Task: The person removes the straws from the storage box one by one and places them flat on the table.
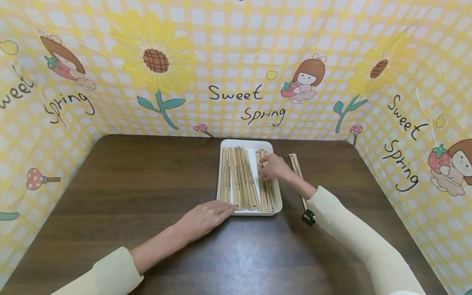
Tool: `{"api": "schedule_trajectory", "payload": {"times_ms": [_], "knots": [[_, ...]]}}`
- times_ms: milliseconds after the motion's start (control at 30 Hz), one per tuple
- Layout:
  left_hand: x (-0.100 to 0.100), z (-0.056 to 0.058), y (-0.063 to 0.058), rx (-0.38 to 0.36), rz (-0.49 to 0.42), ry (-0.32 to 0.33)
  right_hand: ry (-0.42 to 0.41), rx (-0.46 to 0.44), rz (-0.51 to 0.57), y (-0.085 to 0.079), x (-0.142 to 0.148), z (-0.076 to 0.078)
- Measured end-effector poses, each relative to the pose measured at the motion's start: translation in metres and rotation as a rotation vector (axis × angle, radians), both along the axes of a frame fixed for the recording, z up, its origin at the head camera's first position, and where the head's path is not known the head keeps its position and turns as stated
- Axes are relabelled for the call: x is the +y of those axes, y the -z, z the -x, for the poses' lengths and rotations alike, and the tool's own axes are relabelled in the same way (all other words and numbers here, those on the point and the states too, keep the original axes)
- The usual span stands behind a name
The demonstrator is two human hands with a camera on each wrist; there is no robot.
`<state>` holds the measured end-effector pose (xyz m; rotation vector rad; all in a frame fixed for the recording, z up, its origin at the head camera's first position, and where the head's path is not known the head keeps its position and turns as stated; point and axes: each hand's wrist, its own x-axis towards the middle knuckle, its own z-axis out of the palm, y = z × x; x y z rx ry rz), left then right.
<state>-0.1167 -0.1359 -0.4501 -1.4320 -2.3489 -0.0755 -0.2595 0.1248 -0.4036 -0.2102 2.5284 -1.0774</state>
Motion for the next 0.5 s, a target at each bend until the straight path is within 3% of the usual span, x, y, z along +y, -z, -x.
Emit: {"api": "schedule_trajectory", "payload": {"times_ms": [167,500], "knots": [[0.000,0.001,0.001,0.013,-0.020,0.011,-0.012,0.019,-0.044,0.003,-0.004,0.002],[0.000,0.000,0.002,0.009,-0.018,0.007,-0.007,0.015,-0.031,0.009,-0.011,0.003]]}}
